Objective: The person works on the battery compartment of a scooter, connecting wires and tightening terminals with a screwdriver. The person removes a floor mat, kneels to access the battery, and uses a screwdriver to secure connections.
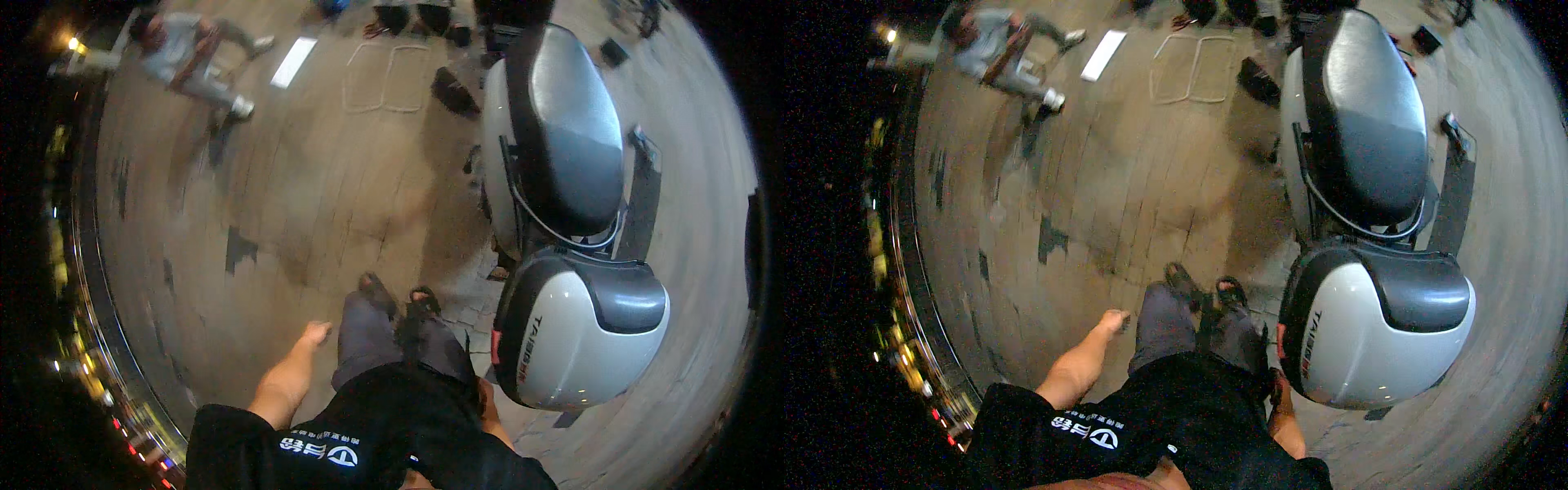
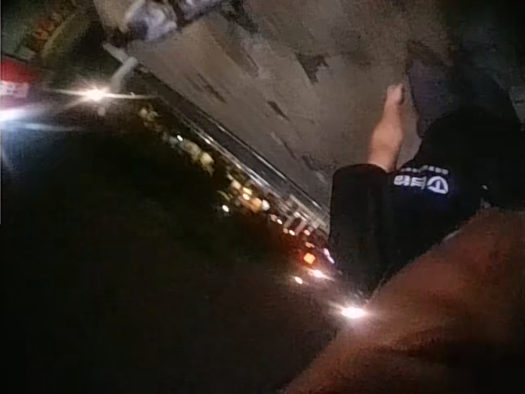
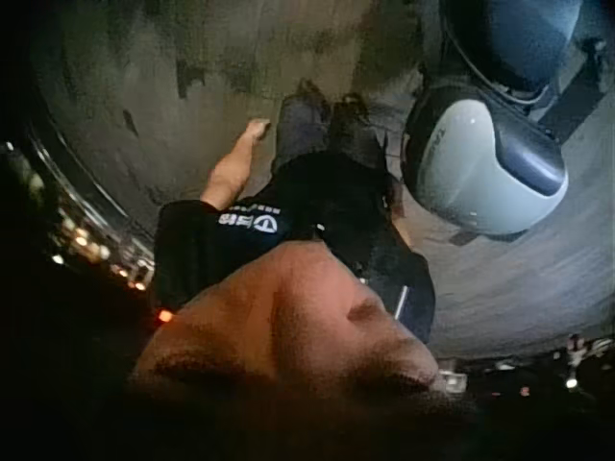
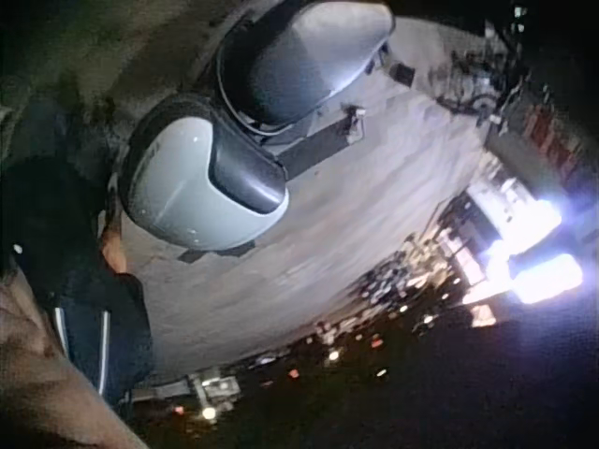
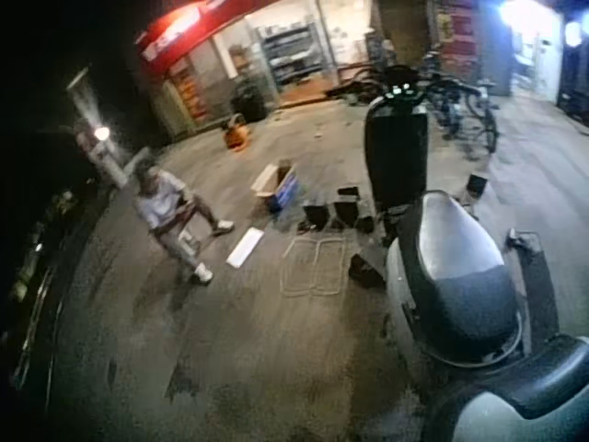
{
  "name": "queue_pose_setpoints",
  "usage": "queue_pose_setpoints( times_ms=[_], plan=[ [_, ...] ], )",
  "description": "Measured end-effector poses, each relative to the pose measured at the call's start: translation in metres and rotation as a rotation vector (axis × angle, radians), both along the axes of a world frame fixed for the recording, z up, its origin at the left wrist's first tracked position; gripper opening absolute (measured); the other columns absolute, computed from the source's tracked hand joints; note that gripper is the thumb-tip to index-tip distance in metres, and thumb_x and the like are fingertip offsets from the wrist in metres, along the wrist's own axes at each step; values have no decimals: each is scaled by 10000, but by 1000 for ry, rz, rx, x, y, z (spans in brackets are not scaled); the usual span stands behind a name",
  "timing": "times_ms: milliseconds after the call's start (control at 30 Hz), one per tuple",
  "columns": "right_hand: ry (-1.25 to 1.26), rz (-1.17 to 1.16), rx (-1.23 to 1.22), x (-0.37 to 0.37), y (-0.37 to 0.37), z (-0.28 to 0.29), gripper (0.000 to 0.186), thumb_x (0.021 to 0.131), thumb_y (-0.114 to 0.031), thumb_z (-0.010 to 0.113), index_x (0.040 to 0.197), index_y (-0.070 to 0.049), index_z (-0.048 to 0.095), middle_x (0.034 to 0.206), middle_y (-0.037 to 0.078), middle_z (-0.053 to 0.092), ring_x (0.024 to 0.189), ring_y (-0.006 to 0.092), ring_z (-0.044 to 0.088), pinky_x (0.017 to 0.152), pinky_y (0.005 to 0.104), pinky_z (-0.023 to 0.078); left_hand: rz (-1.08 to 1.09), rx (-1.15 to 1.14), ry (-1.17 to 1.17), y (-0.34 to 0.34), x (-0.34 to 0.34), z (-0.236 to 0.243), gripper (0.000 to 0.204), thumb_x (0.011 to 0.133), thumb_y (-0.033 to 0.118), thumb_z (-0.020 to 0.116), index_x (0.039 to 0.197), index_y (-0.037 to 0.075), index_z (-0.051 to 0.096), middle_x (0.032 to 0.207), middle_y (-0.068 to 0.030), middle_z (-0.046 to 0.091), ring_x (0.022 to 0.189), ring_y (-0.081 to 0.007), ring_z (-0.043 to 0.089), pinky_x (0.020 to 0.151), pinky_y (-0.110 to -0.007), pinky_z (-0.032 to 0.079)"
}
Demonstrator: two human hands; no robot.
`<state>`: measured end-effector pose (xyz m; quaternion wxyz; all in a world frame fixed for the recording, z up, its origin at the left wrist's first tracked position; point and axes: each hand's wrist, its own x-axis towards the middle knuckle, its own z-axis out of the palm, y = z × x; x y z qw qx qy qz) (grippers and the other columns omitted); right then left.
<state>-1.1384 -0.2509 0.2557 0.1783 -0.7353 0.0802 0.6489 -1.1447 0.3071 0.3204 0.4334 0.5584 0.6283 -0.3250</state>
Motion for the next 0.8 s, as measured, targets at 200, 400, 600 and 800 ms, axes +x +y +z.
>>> queue_pose_setpoints(
  times_ms=[200,400,600,800],
  plan=[
    [-97,-351,-94,30,175,-13,271,934,-261,541,975,-8,632,853,143,642,672,270,575,598,392,459,-386,144,-111,150,257,-72,355,843,298,613,1001,-11,689,936,-155,699,881,-276,638,784,-396,494],
    [-210,-1134,-255,176,341,-41,357,916,-242,570,1148,18,653,1098,191,672,973,335,642,826,404,502,-638,52,-417,210,595,-118,339,833,300,593,880,-28,663,789,-87,642,727,-213,578,673,-374,454],
    [-406,-1336,-130,381,425,-51,348,927,-198,570,1198,18,604,1141,142,643,1042,225,600,891,320,464,-806,-146,-598,145,819,-100,343,875,316,618,1037,19,678,866,-58,648,756,-148,561,709,-312,467],
    [-786,-1447,83,646,477,-168,317,936,-181,569,1191,2,607,1142,151,649,1068,249,603,933,346,460,-1138,-237,-686,74,977,-198,290,925,254,595,1069,16,675,975,-68,680,876,-156,618,750,-295,477]
  ],
)
